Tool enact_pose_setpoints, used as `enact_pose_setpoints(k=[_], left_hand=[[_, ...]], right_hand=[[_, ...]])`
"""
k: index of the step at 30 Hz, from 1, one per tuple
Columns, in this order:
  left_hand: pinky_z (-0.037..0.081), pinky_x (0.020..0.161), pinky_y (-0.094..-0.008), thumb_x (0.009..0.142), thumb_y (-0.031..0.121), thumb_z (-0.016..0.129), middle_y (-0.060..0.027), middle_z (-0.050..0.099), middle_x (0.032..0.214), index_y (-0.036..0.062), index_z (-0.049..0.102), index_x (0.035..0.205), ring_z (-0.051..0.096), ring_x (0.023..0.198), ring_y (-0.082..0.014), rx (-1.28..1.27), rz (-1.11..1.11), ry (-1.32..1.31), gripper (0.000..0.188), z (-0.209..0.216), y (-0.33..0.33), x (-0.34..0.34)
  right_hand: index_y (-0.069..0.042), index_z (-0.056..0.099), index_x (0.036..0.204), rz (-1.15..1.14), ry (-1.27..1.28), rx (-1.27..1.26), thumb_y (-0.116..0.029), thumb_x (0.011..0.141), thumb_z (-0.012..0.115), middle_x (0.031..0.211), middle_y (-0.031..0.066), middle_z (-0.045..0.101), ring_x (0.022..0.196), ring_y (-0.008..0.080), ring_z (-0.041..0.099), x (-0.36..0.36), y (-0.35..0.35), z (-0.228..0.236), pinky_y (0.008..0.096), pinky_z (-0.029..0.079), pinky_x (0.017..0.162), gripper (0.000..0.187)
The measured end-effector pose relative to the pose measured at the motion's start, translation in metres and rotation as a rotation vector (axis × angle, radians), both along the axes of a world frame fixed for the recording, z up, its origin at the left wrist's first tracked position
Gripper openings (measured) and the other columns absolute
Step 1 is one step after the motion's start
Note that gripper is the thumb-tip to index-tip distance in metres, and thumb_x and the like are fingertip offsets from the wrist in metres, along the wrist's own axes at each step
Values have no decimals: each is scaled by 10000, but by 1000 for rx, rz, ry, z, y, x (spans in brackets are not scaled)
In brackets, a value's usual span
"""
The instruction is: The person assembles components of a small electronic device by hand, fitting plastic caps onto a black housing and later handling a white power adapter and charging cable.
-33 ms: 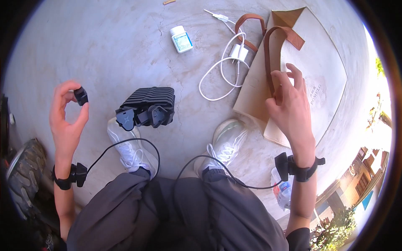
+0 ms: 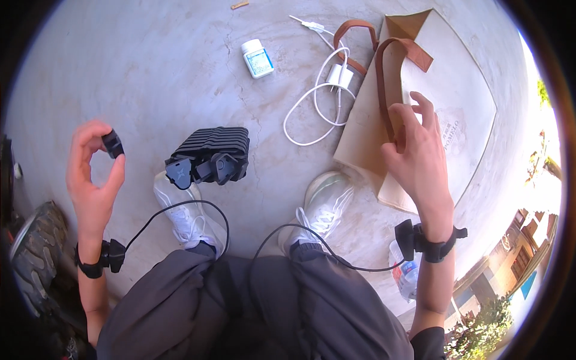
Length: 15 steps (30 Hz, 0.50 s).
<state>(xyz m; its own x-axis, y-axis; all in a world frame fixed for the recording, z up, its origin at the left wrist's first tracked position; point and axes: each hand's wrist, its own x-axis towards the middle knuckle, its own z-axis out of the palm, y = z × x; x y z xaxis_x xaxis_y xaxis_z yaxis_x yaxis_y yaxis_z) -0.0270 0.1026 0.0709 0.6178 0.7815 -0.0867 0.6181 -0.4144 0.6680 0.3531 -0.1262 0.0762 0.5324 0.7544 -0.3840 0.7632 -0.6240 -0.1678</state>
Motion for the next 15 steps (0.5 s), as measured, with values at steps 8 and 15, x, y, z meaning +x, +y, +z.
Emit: enact_pose_setpoints(k=[8, 15], left_hand=[[487, 936, -317, 761, -6, 775, -145, 562, 1219, 31, 577, 1251, 576, 1117, -196, -263, -631, -191, 530, 63, -39, 51], [525, 912, -319, 901, 125, 771, -74, 569, 1225, 3, 559, 1280, 643, 985, -144, -1186, -69, -209, 451, 61, -20, 127]], right_hand=[[-3, 672, 1024, -81, -124, 335, 78, 868, 551, 906, 101, 722, 796, 226, 703, 24, -15, 22, 332, 549, 762, 213], [13, 687, 1054, 32, -195, 853, 120, 950, 604, 988, 71, 713, 890, 128, 672, 0, -16, 52, 247, 531, 798, 170]])
